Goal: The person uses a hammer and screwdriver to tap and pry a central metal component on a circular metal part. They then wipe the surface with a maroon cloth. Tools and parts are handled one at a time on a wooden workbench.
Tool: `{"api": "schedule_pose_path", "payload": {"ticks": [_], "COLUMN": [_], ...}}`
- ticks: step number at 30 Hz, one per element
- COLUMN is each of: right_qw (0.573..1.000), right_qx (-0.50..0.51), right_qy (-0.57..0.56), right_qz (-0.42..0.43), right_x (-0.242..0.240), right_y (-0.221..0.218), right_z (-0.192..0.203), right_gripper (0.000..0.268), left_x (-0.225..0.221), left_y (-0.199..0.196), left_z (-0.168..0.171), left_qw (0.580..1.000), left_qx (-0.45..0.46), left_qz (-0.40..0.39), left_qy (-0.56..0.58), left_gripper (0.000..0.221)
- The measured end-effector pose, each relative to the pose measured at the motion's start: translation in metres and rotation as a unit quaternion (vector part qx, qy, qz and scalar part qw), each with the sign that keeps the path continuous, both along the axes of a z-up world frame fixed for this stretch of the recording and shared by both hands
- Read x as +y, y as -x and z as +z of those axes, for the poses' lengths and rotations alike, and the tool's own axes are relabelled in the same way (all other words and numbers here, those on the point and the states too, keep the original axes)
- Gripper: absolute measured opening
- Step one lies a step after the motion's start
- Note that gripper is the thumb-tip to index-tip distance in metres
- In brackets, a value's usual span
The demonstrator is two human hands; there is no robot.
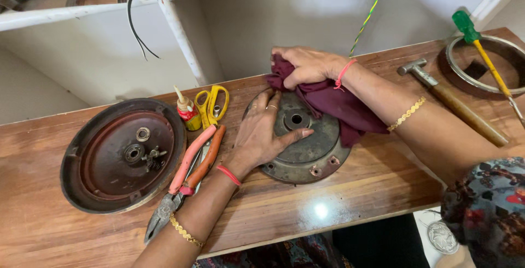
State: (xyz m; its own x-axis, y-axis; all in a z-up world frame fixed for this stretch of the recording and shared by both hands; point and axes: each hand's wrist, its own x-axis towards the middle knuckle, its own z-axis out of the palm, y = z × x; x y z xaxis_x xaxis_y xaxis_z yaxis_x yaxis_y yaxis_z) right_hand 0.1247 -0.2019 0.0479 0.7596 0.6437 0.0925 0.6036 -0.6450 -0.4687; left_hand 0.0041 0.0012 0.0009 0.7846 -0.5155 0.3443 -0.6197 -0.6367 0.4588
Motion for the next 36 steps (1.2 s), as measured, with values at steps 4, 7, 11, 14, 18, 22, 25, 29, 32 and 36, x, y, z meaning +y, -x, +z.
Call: {"api": "schedule_pose_path", "payload": {"ticks": [4, 7, 11, 14, 18, 22, 25, 29, 32, 36], "right_qw": [0.996, 0.988, 0.994, 0.983, 0.981, 0.956, 0.950, 0.977, 0.975, 0.982], "right_qx": [0.021, 0.031, -0.070, -0.121, -0.156, -0.195, -0.214, -0.145, -0.215, -0.129], "right_qy": [0.042, 0.079, 0.048, 0.080, -0.027, -0.043, 0.020, 0.029, 0.039, 0.083], "right_qz": [-0.078, -0.126, -0.071, -0.113, -0.112, -0.215, -0.226, -0.151, -0.047, -0.109], "right_x": [-0.033, -0.070, -0.096, -0.097, -0.101, -0.123, -0.122, -0.091, -0.078, -0.082], "right_y": [0.021, 0.062, 0.138, 0.172, 0.153, 0.149, 0.155, 0.161, 0.153, 0.135], "right_z": [-0.002, -0.003, -0.012, -0.022, -0.011, 0.010, 0.018, -0.004, -0.017, -0.028], "right_gripper": [0.043, 0.042, 0.051, 0.051, 0.054, 0.060, 0.066, 0.075, 0.065, 0.049], "left_x": [-0.002, -0.003, -0.006, -0.011, -0.025, -0.028, -0.017, 0.002, 0.002, -0.004], "left_y": [0.002, 0.004, 0.005, 0.011, 0.026, 0.042, 0.037, -0.005, -0.024, -0.024], "left_z": [-0.002, -0.001, -0.001, -0.006, -0.020, -0.026, -0.006, 0.023, 0.019, 0.004], "left_qw": [1.000, 1.000, 0.999, 0.997, 0.982, 0.962, 0.978, 0.993, 0.990, 0.995], "left_qx": [-0.014, -0.023, -0.005, -0.044, -0.052, -0.032, -0.015, -0.099, -0.079, -0.042], "left_qz": [0.012, 0.020, 0.041, 0.062, 0.169, 0.243, 0.186, -0.020, -0.063, -0.005], "left_qy": [0.009, 0.003, 0.002, 0.019, 0.058, 0.118, 0.094, -0.068, -0.100, -0.090], "left_gripper": [0.110, 0.106, 0.108, 0.105, 0.104, 0.102, 0.114, 0.127, 0.117, 0.102]}}
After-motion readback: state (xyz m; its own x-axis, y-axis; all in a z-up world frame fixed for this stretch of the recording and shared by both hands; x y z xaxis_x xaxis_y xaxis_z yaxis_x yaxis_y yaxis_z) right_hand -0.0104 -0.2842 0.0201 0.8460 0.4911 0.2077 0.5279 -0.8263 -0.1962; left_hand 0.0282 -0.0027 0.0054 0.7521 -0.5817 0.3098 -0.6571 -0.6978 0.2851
